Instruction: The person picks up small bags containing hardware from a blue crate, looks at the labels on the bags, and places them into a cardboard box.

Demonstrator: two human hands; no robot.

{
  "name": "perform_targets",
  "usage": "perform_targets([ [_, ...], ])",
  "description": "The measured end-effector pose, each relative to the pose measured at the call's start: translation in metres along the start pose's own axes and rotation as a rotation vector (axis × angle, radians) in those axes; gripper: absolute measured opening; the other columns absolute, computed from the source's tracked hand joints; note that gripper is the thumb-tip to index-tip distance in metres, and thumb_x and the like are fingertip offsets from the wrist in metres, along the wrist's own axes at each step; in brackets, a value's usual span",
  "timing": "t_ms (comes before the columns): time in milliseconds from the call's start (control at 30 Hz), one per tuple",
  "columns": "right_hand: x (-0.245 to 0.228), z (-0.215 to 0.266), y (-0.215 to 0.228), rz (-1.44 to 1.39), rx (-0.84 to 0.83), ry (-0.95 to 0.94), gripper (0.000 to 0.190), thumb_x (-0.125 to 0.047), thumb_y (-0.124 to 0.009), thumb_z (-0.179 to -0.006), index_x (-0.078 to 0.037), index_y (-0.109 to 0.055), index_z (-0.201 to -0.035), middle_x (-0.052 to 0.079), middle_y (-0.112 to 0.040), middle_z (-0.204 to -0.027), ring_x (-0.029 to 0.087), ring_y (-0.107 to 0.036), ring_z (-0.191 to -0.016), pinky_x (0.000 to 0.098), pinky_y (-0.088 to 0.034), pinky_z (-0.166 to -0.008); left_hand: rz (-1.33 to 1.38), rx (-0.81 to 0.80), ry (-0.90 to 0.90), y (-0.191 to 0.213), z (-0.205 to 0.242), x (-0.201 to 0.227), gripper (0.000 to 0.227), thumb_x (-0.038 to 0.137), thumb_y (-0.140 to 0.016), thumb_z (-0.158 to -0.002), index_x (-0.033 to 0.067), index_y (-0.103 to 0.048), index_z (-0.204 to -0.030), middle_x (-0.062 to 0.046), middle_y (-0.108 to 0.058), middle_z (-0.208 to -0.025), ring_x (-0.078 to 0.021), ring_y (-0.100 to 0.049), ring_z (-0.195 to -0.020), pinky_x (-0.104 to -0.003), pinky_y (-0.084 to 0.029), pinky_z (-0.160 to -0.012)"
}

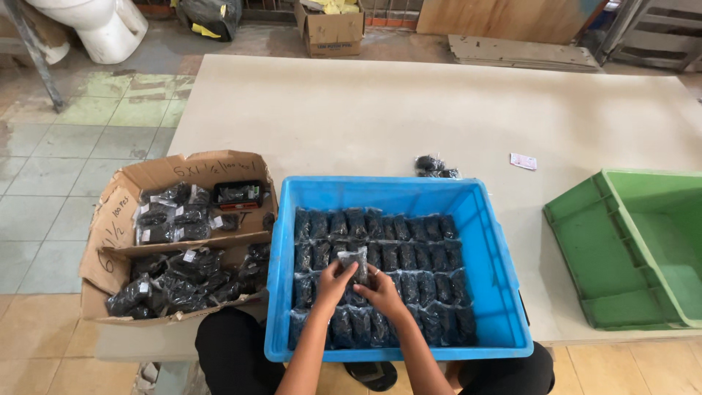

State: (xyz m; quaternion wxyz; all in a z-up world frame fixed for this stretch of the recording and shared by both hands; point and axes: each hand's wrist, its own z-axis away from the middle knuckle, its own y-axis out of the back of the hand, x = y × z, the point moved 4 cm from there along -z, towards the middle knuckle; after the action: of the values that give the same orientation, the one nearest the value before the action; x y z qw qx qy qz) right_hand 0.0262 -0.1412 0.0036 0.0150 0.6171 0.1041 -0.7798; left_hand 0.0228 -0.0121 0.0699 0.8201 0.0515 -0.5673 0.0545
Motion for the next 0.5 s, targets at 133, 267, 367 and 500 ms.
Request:
perform_targets([
  [133, 0.009, 0.004, 0.002, -0.033, 0.020, -0.029, 0.060, 0.003, -0.074, -0.067, -0.006, -0.050, -0.121, 0.013, -0.063, -0.096, 0.017, -0.059, -0.089, 0.0331, -0.051, -0.076, -0.027, -0.016, 0.042, -0.001, -0.007, -0.016, 0.033, 0.039, -0.075, -0.065, 0.0095, -0.060, -0.066, -0.004, -0.058, -0.063, -0.0097, -0.050, -0.067, -0.024, -0.040, -0.057],
  [267, -0.008, 0.011, -0.004, -0.024, 0.004, -0.029, 0.063, 0.004, -0.075, -0.064, -0.006, -0.050, -0.121, 0.013, -0.063, -0.100, 0.017, -0.058, -0.091, 0.0338, -0.050, -0.078, -0.046, 0.029, 0.075, 0.002, -0.004, -0.020, 0.032, 0.038, -0.073, -0.067, 0.0081, -0.061, -0.065, -0.003, -0.056, -0.062, -0.0095, -0.049, -0.066, -0.025, -0.039, -0.055],
  [367, 0.003, 0.008, 0.002, -0.018, -0.015, -0.023, 0.064, 0.004, -0.074, -0.065, -0.006, -0.049, -0.122, 0.013, -0.063, -0.098, 0.017, -0.059, -0.088, 0.0334, -0.051, -0.077, 0.027, 0.067, 0.063, 0.005, -0.006, -0.023, 0.030, 0.035, -0.073, -0.068, 0.0076, -0.060, -0.065, -0.002, -0.054, -0.062, -0.0086, -0.047, -0.067, -0.024, -0.038, -0.055],
  [500, 0.004, 0.006, 0.001, -0.036, -0.009, -0.017, 0.060, 0.004, -0.071, -0.068, -0.007, -0.051, -0.122, 0.013, -0.064, -0.093, 0.015, -0.059, -0.082, 0.0323, -0.053, -0.071, 0.094, 0.072, 0.021, 0.004, -0.028, -0.053, 0.030, 0.033, -0.074, -0.069, 0.0068, -0.061, -0.070, -0.002, -0.057, -0.066, -0.0076, -0.047, -0.069, -0.023, -0.038, -0.056],
])
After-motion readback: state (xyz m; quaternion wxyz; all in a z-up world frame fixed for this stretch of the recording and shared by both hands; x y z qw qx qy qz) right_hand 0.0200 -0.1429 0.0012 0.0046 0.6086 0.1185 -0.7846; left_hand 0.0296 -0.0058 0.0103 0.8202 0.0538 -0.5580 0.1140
